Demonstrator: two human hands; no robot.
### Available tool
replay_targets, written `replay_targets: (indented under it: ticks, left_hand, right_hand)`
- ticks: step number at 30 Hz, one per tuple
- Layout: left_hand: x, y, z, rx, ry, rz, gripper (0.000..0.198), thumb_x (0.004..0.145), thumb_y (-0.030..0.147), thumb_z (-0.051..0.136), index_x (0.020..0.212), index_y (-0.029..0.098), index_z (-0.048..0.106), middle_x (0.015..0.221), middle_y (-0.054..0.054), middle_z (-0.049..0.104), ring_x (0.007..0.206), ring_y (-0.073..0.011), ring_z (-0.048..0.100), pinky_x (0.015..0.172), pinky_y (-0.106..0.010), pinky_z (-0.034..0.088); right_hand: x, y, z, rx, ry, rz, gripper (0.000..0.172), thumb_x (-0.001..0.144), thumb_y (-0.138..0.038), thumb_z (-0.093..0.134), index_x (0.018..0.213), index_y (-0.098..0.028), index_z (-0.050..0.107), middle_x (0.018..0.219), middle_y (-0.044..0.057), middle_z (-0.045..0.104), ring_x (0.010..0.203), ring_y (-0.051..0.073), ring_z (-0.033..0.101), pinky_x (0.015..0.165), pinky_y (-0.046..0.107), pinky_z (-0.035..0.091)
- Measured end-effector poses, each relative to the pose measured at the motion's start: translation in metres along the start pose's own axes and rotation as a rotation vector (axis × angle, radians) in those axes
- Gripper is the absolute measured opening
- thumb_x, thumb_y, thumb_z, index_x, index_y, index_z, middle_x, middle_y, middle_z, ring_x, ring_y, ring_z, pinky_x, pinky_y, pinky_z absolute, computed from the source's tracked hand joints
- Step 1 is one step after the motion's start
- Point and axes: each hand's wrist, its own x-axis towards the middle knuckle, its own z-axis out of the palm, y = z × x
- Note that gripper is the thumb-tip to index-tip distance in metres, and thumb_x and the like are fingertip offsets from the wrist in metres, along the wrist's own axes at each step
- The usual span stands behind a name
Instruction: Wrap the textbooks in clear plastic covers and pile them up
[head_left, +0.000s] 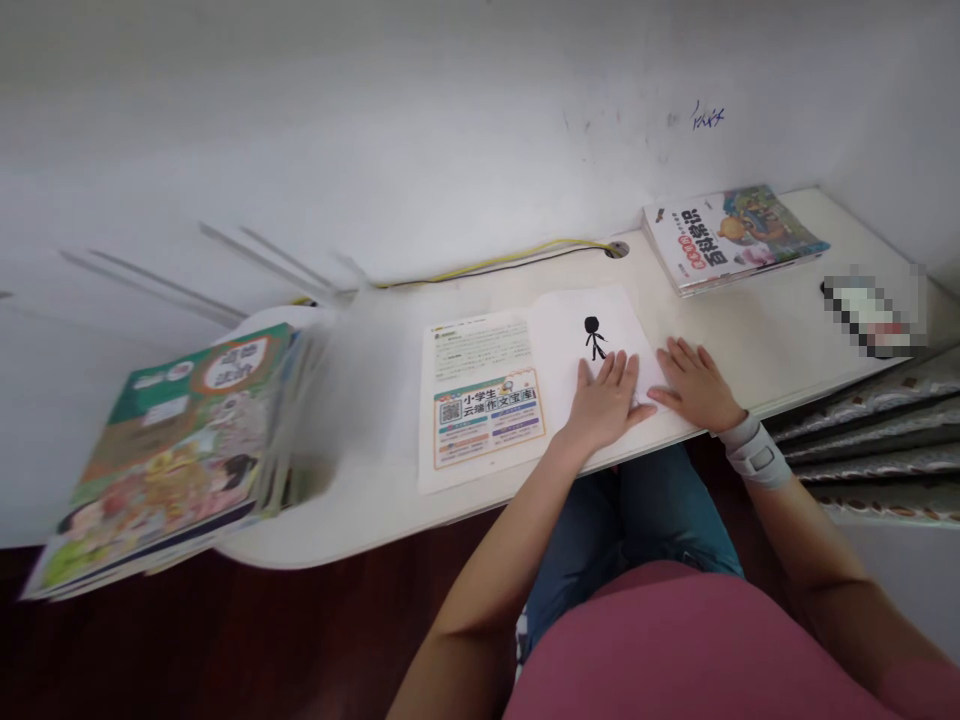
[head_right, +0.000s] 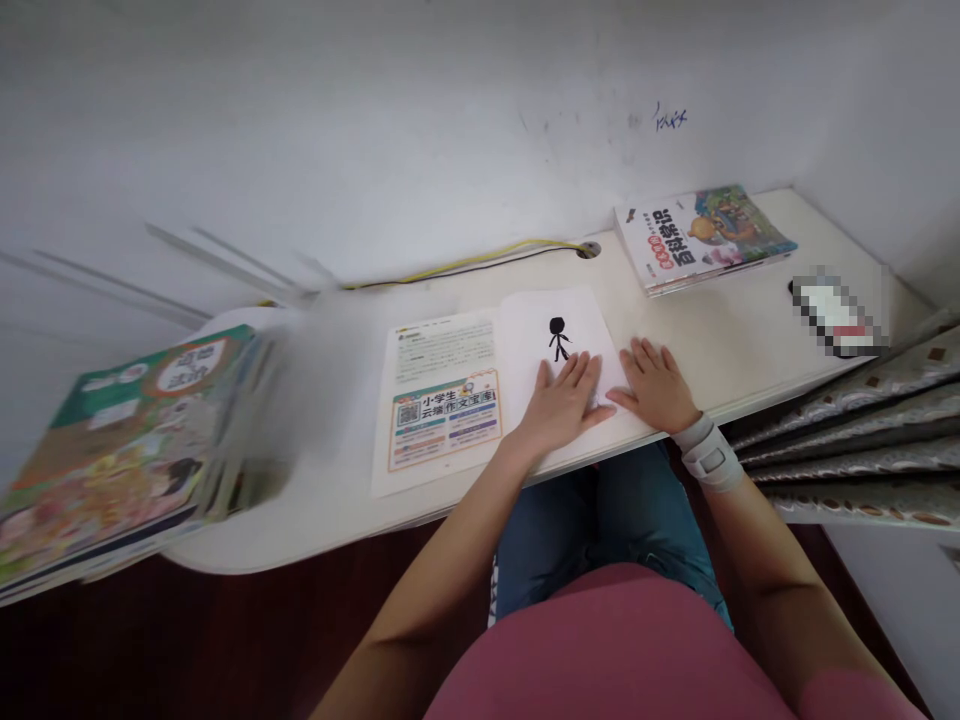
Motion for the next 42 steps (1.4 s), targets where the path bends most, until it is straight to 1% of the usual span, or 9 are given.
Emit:
replay_targets:
  ticks: [5, 11, 13, 16, 20, 25, 32, 38, 42]
  left_hand:
    - [0.006, 0.004, 0.001, -0.021, 0.004, 0.006, 0.080, 0.092, 0.061, 0.020, 0.151, 0.008, 0.007, 0.156, -0.018, 0.017, 0.145, -0.0291, 0.015, 0.114, -0.059, 0.010]
    - [0.010, 0.000, -0.008, -0.022, 0.000, 0.049, 0.083, 0.091, 0.063, 0.025, 0.151, 0.009, 0.006, 0.156, -0.018, 0.019, 0.145, -0.0284, 0.015, 0.115, -0.055, 0.011]
    - [0.003, -0.009, -0.011, -0.015, 0.021, -0.017, 0.084, 0.089, 0.066, 0.025, 0.151, 0.011, 0.009, 0.157, -0.018, 0.016, 0.145, -0.0319, 0.009, 0.114, -0.059, 0.009]
    - [-0.005, -0.025, -0.010, -0.036, 0.067, -0.199, 0.088, 0.086, 0.070, 0.026, 0.151, 0.012, 0.015, 0.158, -0.018, 0.008, 0.143, -0.0419, 0.004, 0.109, -0.066, 0.012]
    - [-0.007, -0.037, -0.003, -0.094, 0.090, -0.204, 0.088, 0.083, 0.073, 0.031, 0.151, 0.017, 0.019, 0.158, -0.017, 0.007, 0.141, -0.0468, 0.003, 0.108, -0.064, 0.020]
    - [-0.001, -0.034, 0.001, -0.158, 0.137, -0.187, 0.089, 0.083, 0.074, 0.031, 0.151, 0.019, 0.018, 0.159, -0.016, 0.004, 0.141, -0.0478, 0.002, 0.108, -0.063, 0.021]
    - [0.001, -0.025, 0.000, -0.076, 0.076, -0.168, 0.084, 0.085, 0.070, 0.033, 0.148, 0.015, 0.027, 0.159, -0.015, 0.010, 0.141, -0.0476, -0.001, 0.110, -0.062, 0.016]
    - [0.003, -0.020, -0.007, -0.141, 0.093, -0.165, 0.086, 0.085, 0.072, 0.030, 0.150, 0.018, 0.021, 0.159, -0.014, 0.006, 0.141, -0.0474, 0.001, 0.109, -0.062, 0.019]
    - [0.004, -0.019, -0.010, -0.125, 0.075, -0.151, 0.087, 0.084, 0.072, 0.031, 0.150, 0.015, 0.023, 0.159, -0.015, 0.006, 0.140, -0.0480, -0.001, 0.110, -0.062, 0.019]
  right_hand:
    - [0.000, 0.001, 0.000, 0.013, 0.003, -0.011, 0.075, 0.092, -0.061, 0.028, 0.140, -0.005, 0.041, 0.148, 0.023, 0.035, 0.139, 0.032, 0.030, 0.110, 0.050, 0.024]
    - [0.001, 0.001, 0.000, 0.034, -0.004, 0.009, 0.072, 0.092, -0.059, 0.030, 0.140, -0.006, 0.041, 0.148, 0.022, 0.035, 0.139, 0.031, 0.030, 0.111, 0.049, 0.025]
    - [0.001, 0.001, 0.000, 0.038, -0.002, 0.013, 0.071, 0.092, -0.058, 0.032, 0.140, -0.006, 0.041, 0.149, 0.022, 0.035, 0.139, 0.031, 0.030, 0.111, 0.049, 0.025]
    - [0.001, 0.000, 0.000, 0.037, 0.005, 0.017, 0.071, 0.092, -0.057, 0.034, 0.140, -0.006, 0.041, 0.149, 0.022, 0.035, 0.138, 0.031, 0.031, 0.111, 0.049, 0.025]
    - [0.001, 0.000, -0.001, 0.042, 0.015, 0.025, 0.070, 0.092, -0.058, 0.033, 0.139, -0.007, 0.042, 0.149, 0.021, 0.035, 0.139, 0.031, 0.031, 0.111, 0.049, 0.025]
    - [0.001, -0.001, -0.002, 0.036, 0.002, 0.016, 0.072, 0.092, -0.060, 0.031, 0.139, -0.006, 0.042, 0.148, 0.022, 0.036, 0.139, 0.030, 0.031, 0.111, 0.048, 0.025]
    - [0.001, 0.001, -0.001, 0.034, -0.007, 0.008, 0.073, 0.091, -0.061, 0.030, 0.139, -0.007, 0.041, 0.149, 0.021, 0.035, 0.140, 0.030, 0.029, 0.111, 0.048, 0.025]
    - [0.000, 0.003, 0.000, 0.046, -0.011, 0.003, 0.073, 0.091, -0.062, 0.031, 0.142, -0.010, 0.039, 0.149, 0.021, 0.034, 0.140, 0.030, 0.029, 0.111, 0.050, 0.024]
    - [0.001, 0.003, -0.001, 0.035, -0.016, 0.008, 0.074, 0.090, -0.063, 0.031, 0.140, -0.009, 0.041, 0.149, 0.021, 0.036, 0.139, 0.030, 0.030, 0.111, 0.048, 0.025]
